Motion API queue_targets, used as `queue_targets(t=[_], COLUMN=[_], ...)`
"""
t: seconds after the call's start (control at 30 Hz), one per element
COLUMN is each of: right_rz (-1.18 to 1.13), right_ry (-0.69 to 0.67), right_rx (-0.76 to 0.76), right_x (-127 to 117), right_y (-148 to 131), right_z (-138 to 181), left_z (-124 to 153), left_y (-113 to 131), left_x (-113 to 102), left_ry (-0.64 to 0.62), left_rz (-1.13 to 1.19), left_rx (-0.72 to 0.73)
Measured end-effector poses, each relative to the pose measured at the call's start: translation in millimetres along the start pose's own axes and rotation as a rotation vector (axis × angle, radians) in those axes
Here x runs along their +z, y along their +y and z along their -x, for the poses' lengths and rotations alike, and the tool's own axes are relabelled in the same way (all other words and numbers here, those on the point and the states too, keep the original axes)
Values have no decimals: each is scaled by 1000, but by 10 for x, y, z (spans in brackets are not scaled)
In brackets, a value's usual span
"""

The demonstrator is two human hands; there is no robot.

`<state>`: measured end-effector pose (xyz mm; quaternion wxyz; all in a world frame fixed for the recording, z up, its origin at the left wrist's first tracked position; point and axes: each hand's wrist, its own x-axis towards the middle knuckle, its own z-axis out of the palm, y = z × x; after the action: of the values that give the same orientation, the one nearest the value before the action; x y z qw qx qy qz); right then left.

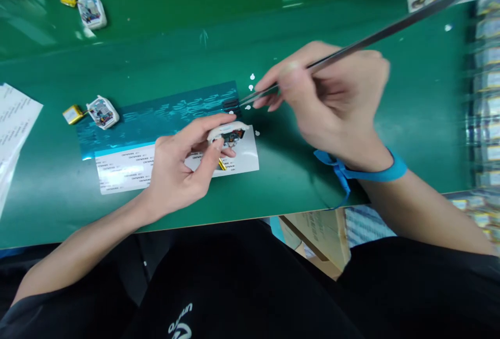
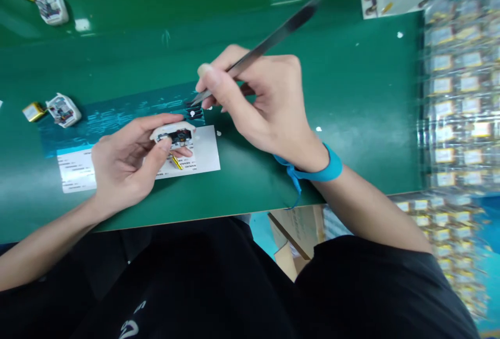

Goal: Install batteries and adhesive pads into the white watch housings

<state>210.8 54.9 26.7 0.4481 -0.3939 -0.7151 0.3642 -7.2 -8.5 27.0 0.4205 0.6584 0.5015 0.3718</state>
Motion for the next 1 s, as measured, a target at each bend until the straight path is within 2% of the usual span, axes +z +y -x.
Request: queue_targets(t=[0.07, 0.2, 0.37, 0.53, 0.73, 0.83, 0.9, 0.93, 1.0], right_rz=[112, 100, 121, 74, 152, 147, 162, 172, 178], right_ry=[-90, -130, -142, -170, 3, 51, 65, 71, 84], right_rx=[3, 23, 70, 10, -130, -228, -285, -305, -359], right_x=[-46, -62, -35, -8, 1, 5, 18, 25, 38], right_y=[103, 259, 309, 304, 278, 286, 280, 273, 253], right_z=[-70, -136, -126, -99, -94, -106, -108, -107, -103], left_z=[-49, -141, -182, -210, -202, -138, -133, -155, -248], left_y=[-25, -120, -224, -226, -207, -65, 56, 102, 135], left_x=[-44, -76, -64, -73, -59, -97, -162, -207, -312], left_ry=[21, -54, -194, -249, -243, -242, -131, -23, 230], left_rz=[-153, -332, -435, -452, -518, -438, -201, -42, 259], left_rx=[114, 285, 287, 247, 257, 383, 353, 260, -42])
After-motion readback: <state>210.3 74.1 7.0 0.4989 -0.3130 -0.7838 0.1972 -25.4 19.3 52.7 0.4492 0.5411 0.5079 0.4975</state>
